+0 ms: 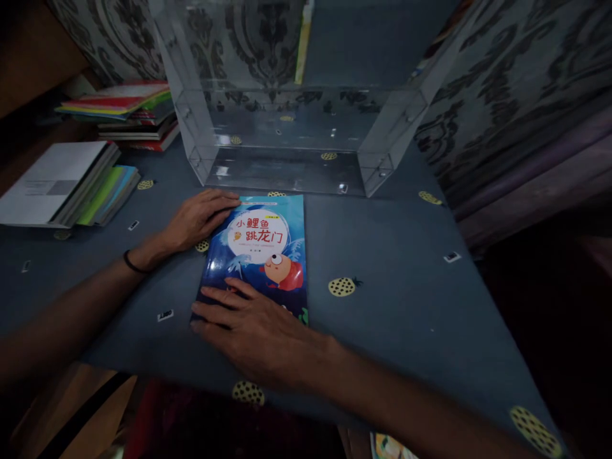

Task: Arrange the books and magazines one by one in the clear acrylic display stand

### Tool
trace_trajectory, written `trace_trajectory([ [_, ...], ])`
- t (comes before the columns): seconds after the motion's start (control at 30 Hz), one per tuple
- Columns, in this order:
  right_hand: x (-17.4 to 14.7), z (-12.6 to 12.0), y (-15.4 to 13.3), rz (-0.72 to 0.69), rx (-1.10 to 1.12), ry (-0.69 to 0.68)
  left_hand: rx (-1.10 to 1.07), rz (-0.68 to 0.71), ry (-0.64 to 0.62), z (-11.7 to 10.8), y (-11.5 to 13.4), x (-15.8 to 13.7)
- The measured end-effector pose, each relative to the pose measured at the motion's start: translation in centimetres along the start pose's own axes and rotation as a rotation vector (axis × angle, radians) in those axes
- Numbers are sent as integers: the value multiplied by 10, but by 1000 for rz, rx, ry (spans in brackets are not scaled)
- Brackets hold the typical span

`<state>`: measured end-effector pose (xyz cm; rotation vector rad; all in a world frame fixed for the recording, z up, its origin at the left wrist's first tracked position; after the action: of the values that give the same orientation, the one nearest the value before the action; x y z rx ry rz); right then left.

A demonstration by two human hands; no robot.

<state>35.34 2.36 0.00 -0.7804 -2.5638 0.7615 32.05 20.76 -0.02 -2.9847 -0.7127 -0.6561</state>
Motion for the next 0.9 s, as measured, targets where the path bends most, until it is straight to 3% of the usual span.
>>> trace_trajectory([
  [0.27, -35, -25, 20, 139, -8, 199, 28, 7, -14, -4, 4, 1],
  [0.43, -46, -35, 27, 188, -40, 289, 182, 33, -65, -4, 18, 14],
  [0.73, -45, -36, 24, 172, -46, 313, 218, 161, -163, 31, 68, 72],
  [0.9, -46, -37, 23, 171, -45, 318, 204, 172, -169, 42, 77, 87],
])
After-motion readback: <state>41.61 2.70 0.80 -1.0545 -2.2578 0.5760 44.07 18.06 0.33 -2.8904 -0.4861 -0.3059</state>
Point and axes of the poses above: each hand's wrist, its own x-axis towards the middle knuckle, its own z-axis out of the palm, y = z × x, the point moved 9 cm from there along x, towards the middle knuckle, and after that the axes turned 10 degrees about x, right-handed, at the moved point
